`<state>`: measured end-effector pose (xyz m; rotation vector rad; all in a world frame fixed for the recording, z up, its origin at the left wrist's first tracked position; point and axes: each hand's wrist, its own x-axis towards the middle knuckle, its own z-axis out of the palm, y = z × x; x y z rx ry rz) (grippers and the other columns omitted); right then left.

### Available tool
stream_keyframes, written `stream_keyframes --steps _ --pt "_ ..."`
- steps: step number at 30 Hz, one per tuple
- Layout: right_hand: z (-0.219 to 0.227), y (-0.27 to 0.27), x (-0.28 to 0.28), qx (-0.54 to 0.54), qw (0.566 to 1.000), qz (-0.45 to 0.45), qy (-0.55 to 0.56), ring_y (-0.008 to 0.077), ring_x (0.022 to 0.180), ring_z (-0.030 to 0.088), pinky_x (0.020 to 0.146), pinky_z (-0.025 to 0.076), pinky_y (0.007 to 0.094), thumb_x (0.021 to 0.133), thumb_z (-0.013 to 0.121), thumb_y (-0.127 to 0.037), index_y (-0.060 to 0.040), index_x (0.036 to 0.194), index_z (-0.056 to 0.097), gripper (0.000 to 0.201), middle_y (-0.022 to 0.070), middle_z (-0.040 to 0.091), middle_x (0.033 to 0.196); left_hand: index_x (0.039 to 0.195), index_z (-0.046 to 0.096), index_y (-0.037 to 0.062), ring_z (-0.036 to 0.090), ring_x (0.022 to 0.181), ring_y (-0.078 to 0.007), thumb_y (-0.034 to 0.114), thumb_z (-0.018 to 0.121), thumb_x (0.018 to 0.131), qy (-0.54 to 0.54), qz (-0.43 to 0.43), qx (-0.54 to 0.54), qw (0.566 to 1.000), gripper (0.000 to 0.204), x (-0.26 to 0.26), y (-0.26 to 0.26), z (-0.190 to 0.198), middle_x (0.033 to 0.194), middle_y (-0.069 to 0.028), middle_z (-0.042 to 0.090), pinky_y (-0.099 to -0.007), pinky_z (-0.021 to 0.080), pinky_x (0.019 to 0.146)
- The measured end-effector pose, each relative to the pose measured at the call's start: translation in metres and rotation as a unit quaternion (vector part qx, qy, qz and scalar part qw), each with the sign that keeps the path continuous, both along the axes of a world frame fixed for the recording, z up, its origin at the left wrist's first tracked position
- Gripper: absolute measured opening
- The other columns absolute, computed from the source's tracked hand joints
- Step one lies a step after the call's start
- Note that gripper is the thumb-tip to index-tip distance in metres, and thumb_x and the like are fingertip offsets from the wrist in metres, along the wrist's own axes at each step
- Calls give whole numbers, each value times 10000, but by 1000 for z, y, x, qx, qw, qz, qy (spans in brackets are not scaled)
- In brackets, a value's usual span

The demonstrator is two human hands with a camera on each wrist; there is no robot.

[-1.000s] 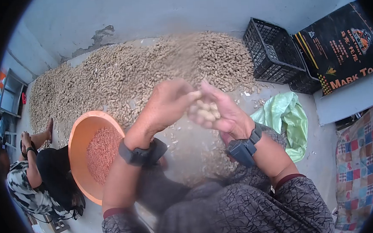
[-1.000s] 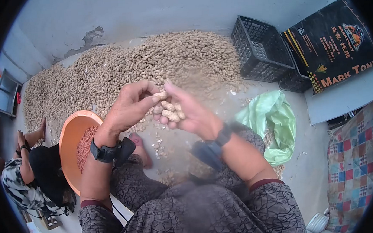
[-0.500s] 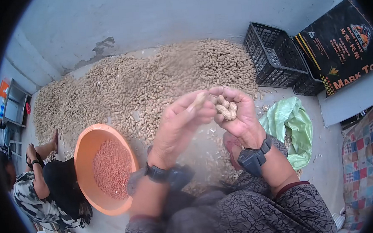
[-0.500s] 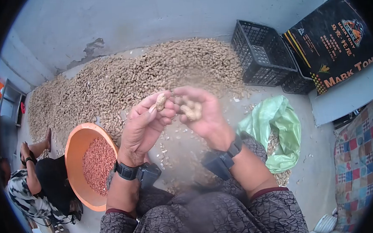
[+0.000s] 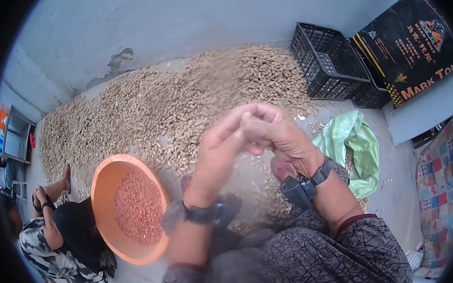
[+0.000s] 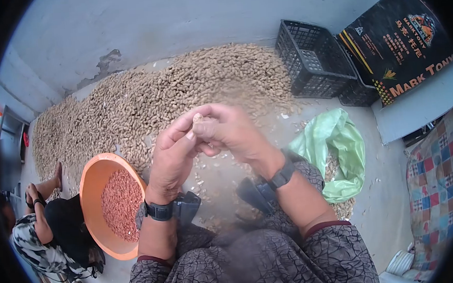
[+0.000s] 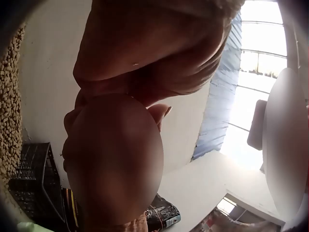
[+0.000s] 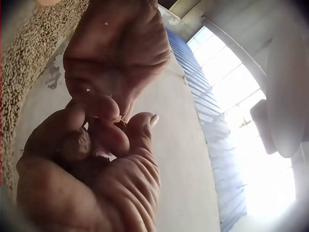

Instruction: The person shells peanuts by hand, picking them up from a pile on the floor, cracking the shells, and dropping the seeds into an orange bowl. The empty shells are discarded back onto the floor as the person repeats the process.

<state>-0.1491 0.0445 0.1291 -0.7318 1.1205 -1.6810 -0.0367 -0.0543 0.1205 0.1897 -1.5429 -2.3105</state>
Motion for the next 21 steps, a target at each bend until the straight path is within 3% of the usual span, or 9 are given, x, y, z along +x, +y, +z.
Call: stream_keyframes --steps 2,4,8,11,14,16,21 --pt "2 1 -1 7 1000 -6 4 64 549 484 444 349 190 853 637 -230 34 1043 586 329 14 543 701 1285 424 -54 621 783 -155 87 444 896 6 0 -34 999 414 -2 1 2 980 -121 609 -278 506 725" --pt "-3 2 -5 -31 998 59 11 67 509 481 438 357 193 844 647 -229 39 1005 603 316 13 533 647 1287 425 -57 623 772 -162 69 420 889 -34 -21 -78 996 418 -2 3 9 983 -119 604 -282 510 710" --pt "-10 5 -12 -44 998 51 -1 72 462 469 416 361 201 832 658 -231 40 979 615 311 23 545 627 1259 450 -64 627 796 -175 75 424 883 -33 -53 -105 993 402 -6 3 5 992 -127 602 -271 506 685" --pt "-11 9 -17 -9 999 39 0 79 439 475 397 369 210 833 647 -202 44 971 616 284 39 566 628 1181 513 -25 600 776 -106 109 492 906 25 -56 -119 991 306 -11 10 0 1101 -90 558 -216 469 639" --pt "-12 8 -20 1 1000 14 -1 86 415 478 379 370 221 839 625 -167 47 959 614 246 49 579 626 1105 551 -39 612 745 -112 85 504 889 0 -14 -121 993 254 -17 13 -6 1099 -107 571 -217 466 608" --pt "-9 7 -21 13 1000 -1 13 91 412 489 381 377 224 844 601 -139 55 944 610 219 57 581 623 1143 539 -74 651 697 -176 193 495 907 11 10 -172 985 359 -21 12 -10 871 -125 641 -231 477 581" --pt "-13 3 -24 22 999 -26 -22 88 391 455 381 379 237 857 604 -163 63 893 596 228 48 547 583 1112 553 -75 656 704 -185 206 472 919 -6 19 -154 988 351 -28 13 -17 836 -120 650 -233 472 575"
